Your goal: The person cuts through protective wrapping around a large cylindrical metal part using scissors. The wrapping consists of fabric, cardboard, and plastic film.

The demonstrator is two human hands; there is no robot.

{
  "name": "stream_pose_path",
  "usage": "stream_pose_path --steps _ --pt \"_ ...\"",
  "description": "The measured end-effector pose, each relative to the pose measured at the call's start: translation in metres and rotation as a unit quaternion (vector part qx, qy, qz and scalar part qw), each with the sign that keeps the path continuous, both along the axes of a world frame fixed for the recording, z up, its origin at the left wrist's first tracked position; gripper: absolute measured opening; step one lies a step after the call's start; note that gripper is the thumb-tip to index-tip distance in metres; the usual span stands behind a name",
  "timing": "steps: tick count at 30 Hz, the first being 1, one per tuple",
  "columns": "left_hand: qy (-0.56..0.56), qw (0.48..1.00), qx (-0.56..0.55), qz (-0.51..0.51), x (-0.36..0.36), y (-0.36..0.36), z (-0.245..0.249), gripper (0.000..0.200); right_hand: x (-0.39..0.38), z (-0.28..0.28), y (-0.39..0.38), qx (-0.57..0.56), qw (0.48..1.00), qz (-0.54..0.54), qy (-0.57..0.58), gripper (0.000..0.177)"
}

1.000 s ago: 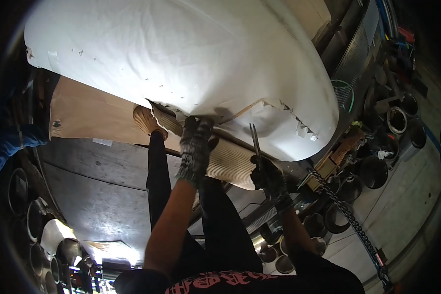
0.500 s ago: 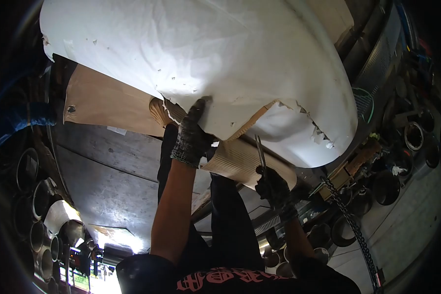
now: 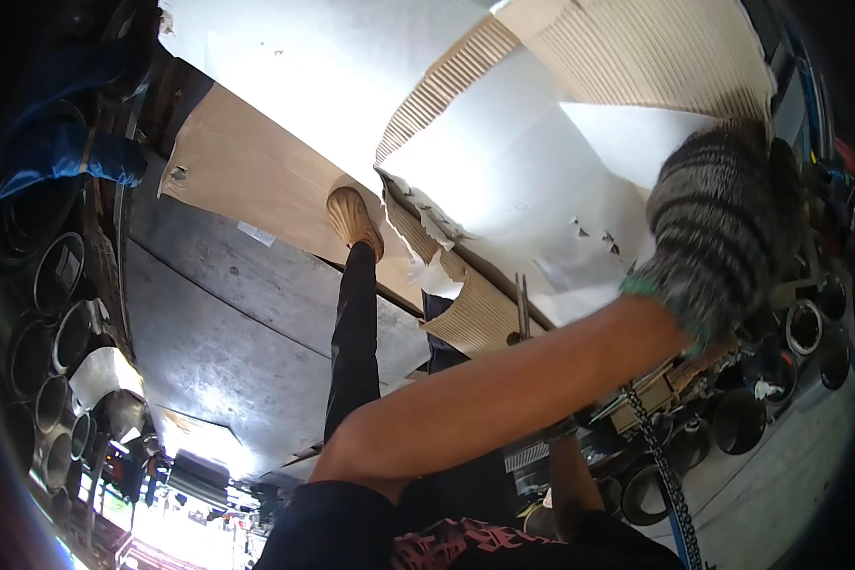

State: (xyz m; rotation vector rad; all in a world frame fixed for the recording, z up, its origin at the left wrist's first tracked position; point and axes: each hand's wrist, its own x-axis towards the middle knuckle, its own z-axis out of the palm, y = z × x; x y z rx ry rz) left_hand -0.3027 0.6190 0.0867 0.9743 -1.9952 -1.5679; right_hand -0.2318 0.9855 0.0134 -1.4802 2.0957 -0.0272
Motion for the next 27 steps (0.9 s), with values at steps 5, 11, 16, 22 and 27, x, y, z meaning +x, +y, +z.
stream_pose_path --steps 5,11,16,22,27 --pt "0.154 0.968 0.199 -0.019 -0.004 0.004 0.010 0.062 0.000 -0.011 0.005 0.098 0.943 -0.203 -0.246 0.062" --pt "0.261 0.930 0.258 -0.005 0.092 0.016 -0.045 0.056 -0.064 -0.021 -0.130 -0.095 0.987 0.108 -0.069 0.049" --pt "0.318 0.819 0.390 0.278 0.167 -0.001 -0.068 0.039 -0.103 0.010 -0.261 0.093 0.631 -0.524 -0.565 0.039" --pt "-0.350 0.916 -0.074 0.179 0.140 -0.038 -0.088 0.076 -0.188 0.057 -0.285 -0.150 0.837 -0.433 -0.299 0.042" --pt "-0.176 0.884 -0.422 0.098 0.078 -0.108 -0.142 0.044 -0.192 0.079 -0.295 -0.175 0.979 -0.103 0.028 0.046"
